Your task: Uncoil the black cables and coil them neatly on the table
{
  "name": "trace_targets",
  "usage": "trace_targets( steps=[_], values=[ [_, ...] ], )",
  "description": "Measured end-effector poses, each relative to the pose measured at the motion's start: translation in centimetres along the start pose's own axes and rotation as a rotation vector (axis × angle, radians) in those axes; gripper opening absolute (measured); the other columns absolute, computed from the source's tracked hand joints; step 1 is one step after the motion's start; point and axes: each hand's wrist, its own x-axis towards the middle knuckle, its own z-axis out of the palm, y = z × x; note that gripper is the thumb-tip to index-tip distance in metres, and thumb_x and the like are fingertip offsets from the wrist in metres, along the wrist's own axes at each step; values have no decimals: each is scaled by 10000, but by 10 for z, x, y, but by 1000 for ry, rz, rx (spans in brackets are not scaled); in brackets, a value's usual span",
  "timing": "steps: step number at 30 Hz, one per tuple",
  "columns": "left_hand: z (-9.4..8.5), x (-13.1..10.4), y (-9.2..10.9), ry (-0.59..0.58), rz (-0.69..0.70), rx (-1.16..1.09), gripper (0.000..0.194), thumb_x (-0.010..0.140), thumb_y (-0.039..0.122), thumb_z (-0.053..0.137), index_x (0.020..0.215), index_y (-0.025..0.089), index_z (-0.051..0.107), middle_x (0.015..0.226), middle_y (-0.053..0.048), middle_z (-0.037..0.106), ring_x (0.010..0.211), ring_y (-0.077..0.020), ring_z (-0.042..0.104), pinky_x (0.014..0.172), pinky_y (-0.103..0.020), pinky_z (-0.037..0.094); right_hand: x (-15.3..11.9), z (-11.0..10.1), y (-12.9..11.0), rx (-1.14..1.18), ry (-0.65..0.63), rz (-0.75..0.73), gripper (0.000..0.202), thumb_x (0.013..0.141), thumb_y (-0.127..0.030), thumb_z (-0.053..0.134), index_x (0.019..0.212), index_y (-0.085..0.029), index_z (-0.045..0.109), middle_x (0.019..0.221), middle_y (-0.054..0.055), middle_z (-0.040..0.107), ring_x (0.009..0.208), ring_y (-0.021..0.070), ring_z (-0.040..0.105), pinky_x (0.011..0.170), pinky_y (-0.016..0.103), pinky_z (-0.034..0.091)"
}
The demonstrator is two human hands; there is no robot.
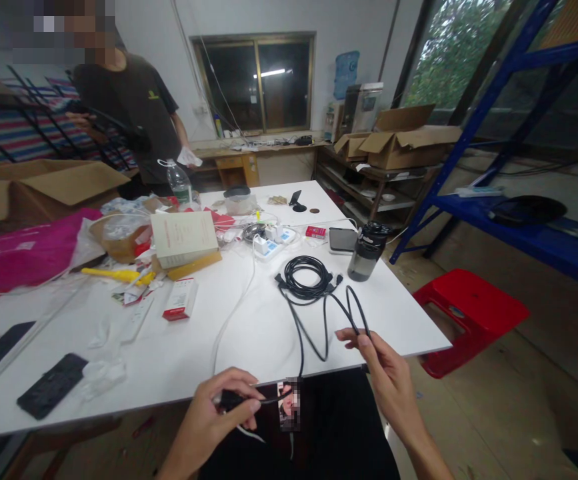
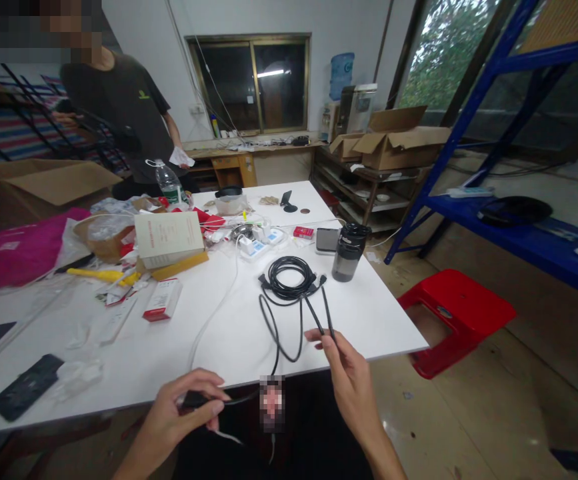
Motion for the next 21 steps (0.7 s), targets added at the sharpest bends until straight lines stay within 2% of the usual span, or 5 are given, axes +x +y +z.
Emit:
trace_targets(
  steps=[3, 7, 12, 17, 21],
  values=[
    [-33, -2, 0, 271, 49, -132, 355, 775, 360, 942, 1026, 182, 766, 775, -43, 767, 571, -182, 691, 611, -293, 571, 2, -34, 26, 38, 95, 35, 448, 1036, -606, 607, 1111, -218, 818, 1202, 124, 797, 1094, 273, 757, 963, 407, 631],
    [-66, -1, -15, 569, 86, -401, 591, 678, 296, 997, 1190, 191, 722, 729, -10, 725, 579, -148, 618, 556, -242, 513, 6, -83, 49, 196, 313, 62, 430, 968, -610, 709, 995, -194, 815, 1110, 143, 809, 1030, 276, 795, 846, 364, 680],
    [-90, 3, -26, 716, 66, -624, 660, 515, 201, 1023, 1121, 171, 764, 676, 12, 656, 545, -102, 514, 500, -199, 485, 8, -122, 54, 259, 496, 40, 416, 871, -598, 826, 929, -187, 802, 995, 121, 810, 882, 230, 807, 823, 312, 680],
    [-80, 13, -27, 690, 34, -745, 645, 600, 215, 992, 1200, 166, 761, 733, 24, 623, 616, -103, 563, 601, -202, 571, 10, -115, 54, 264, 503, -1, 394, 905, -583, 802, 921, -189, 788, 980, 108, 799, 879, 224, 799, 845, 337, 674],
    [-48, 30, -29, 627, -90, -887, 590, 693, 236, 932, 1247, 143, 751, 822, 2, 645, 738, -132, 655, 682, -230, 621, 8, -65, 46, 193, 305, 39, 428, 990, -606, 684, 982, -194, 801, 1081, 141, 805, 995, 274, 797, 842, 384, 673]
  ],
)
